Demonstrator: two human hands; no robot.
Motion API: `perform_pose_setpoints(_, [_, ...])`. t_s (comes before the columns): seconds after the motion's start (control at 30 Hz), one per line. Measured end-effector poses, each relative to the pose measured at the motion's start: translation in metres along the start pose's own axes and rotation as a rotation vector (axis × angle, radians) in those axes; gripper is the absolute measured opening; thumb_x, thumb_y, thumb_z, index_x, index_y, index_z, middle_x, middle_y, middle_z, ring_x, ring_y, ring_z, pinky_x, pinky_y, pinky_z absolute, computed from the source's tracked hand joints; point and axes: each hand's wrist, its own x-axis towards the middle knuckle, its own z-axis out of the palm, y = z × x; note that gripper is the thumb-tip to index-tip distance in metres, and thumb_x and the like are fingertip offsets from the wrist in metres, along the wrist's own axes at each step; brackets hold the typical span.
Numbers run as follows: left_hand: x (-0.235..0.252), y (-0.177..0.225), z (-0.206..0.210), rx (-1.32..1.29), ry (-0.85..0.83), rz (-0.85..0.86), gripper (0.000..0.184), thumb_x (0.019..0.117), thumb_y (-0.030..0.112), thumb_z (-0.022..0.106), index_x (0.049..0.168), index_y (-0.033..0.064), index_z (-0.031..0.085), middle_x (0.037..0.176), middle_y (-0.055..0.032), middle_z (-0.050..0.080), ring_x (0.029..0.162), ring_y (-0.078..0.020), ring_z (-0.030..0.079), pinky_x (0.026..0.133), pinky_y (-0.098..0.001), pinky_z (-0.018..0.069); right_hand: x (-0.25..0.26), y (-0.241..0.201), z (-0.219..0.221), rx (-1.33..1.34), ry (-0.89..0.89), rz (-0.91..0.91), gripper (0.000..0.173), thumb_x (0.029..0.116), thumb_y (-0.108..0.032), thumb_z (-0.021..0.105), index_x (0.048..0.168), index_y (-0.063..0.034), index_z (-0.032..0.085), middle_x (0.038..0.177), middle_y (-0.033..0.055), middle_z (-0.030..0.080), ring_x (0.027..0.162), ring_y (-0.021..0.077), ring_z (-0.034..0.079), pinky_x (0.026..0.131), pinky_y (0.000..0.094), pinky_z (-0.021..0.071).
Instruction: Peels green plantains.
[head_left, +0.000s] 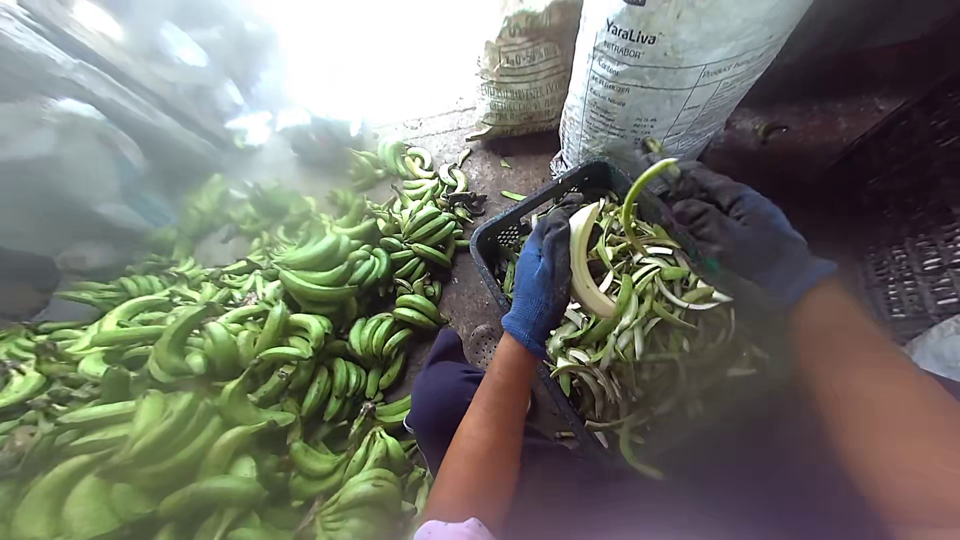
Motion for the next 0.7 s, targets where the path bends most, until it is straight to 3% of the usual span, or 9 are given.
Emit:
perform_pose_setpoints(0.1, [0.015,-0.012,0.005,0.11,0.108,-0.033,0.049,0.11,0.039,0.033,0.147,0.0112,0.048,0.12,-0.0144,0.066,0.1,-0.0214,0.066,0.085,-0.0457,0.056,-0.007,-0.01,0.012,0.293,0.076,0.089,0.048,0.1008,-0.035,0.062,0.146,-0.0241,0.051,0.102,-0.0009,0.066,0.077,0.0067,0.062,0.068,0.0277,0.0561])
perform_pose_setpoints(0.13, [0.017,-0.014,0.011,0.078,0.093,-0.04,0.051,0.1089,0.041,0.033,0.149,0.0128,0.047,0.123,-0.0128,0.064,0.101,-0.0192,0.066,0.085,-0.0435,0.0564,-0.013,-0.017,0.02,0.285,0.067,0.059,0.05,0.0985,-0.03,0.067,0.145,-0.0206,0.053,0.102,0.0003,0.068,0.078,0.0075,0.063,0.069,0.0292,0.057])
perform_pose_setpoints(0.23, [0.003,-0.016,0.026,0.055,-0.085,-0.046,0.052,0.1095,0.044,0.033,0.157,0.0221,0.037,0.143,-0.0085,0.056,0.113,-0.0201,0.064,0.09,-0.0463,0.0565,-0.03,-0.023,0.053,-0.004,-0.015,-0.123,0.058,0.09,-0.03,0.077,0.143,-0.0164,0.059,0.128,0.003,0.07,0.108,0.0136,0.069,0.095,0.0419,0.0582])
perform_pose_setpoints(0.3, [-0.001,-0.022,0.03,0.099,-0.201,-0.031,0.047,0.1112,0.032,0.036,0.156,0.0167,0.038,0.147,-0.0113,0.053,0.116,-0.0246,0.064,0.093,-0.0492,0.0562,-0.039,-0.015,0.069,0.005,-0.05,-0.038,0.063,0.0893,-0.024,0.079,0.148,-0.0176,0.055,0.12,0.0058,0.072,0.099,0.0181,0.071,0.086,0.0459,0.0589])
perform_pose_setpoints(0.37, [0.001,-0.018,0.039,-0.117,-0.283,-0.162,0.048,0.1103,0.035,0.038,0.156,0.0202,0.039,0.135,-0.0093,0.062,0.106,-0.0226,0.069,0.086,-0.0435,0.0607,-0.05,-0.011,0.06,0.358,-0.117,0.207,0.046,0.0946,-0.016,0.073,0.139,-0.0175,0.06,0.103,0.0041,0.074,0.08,0.0134,0.069,0.07,0.0332,0.0593])
perform_pose_setpoints(0.43, [0.002,-0.007,0.048,-0.244,-0.331,-0.271,0.048,0.1087,0.036,0.041,0.154,0.018,0.042,0.132,-0.0126,0.063,0.102,-0.0276,0.07,0.08,-0.044,0.0619,-0.062,-0.008,0.034,0.714,-0.134,0.393,0.024,0.0996,-0.015,0.061,0.121,-0.0047,0.062,0.09,0.0081,0.07,0.065,0.0135,0.064,0.057,0.029,0.0556])
perform_pose_setpoints(0.5, [0.0,-0.005,0.049,-0.166,-0.358,-0.298,0.053,0.1077,0.038,0.042,0.155,0.0157,0.04,0.14,-0.0124,0.058,0.112,-0.0286,0.068,0.083,-0.0454,0.0622,-0.073,0.001,-0.008,0.869,-0.156,0.408,0.026,0.1056,-0.023,0.049,0.123,-0.006,0.06,0.1,0.007,0.071,0.068,0.0094,0.063,0.057,0.0239,0.0523])
perform_pose_setpoints(0.6, [-0.006,-0.02,0.054,0.21,-0.394,-0.079,0.059,0.1049,0.045,0.041,0.154,0.0126,0.042,0.144,-0.0104,0.058,0.12,-0.02,0.064,0.096,-0.0424,0.0557,-0.077,-0.009,-0.1,0.729,0.105,0.189,0.031,0.1086,-0.03,0.039,0.123,-0.0116,0.059,0.091,-0.0009,0.068,0.068,0.0041,0.062,0.06,0.0198,0.0544])
perform_pose_setpoints(0.7, [-0.023,-0.038,0.077,0.671,-0.48,0.179,0.059,0.1041,0.046,0.046,0.153,0.0141,0.046,0.157,-0.0117,0.045,0.146,-0.0305,0.042,0.117,-0.0539,0.0369,-0.065,-0.038,-0.199,0.647,0.537,-0.151,0.044,0.1097,-0.028,0.018,0.11,-0.0099,0.058,0.071,-0.0036,0.062,0.059,0.0043,0.06,0.056,0.0202,0.0537])
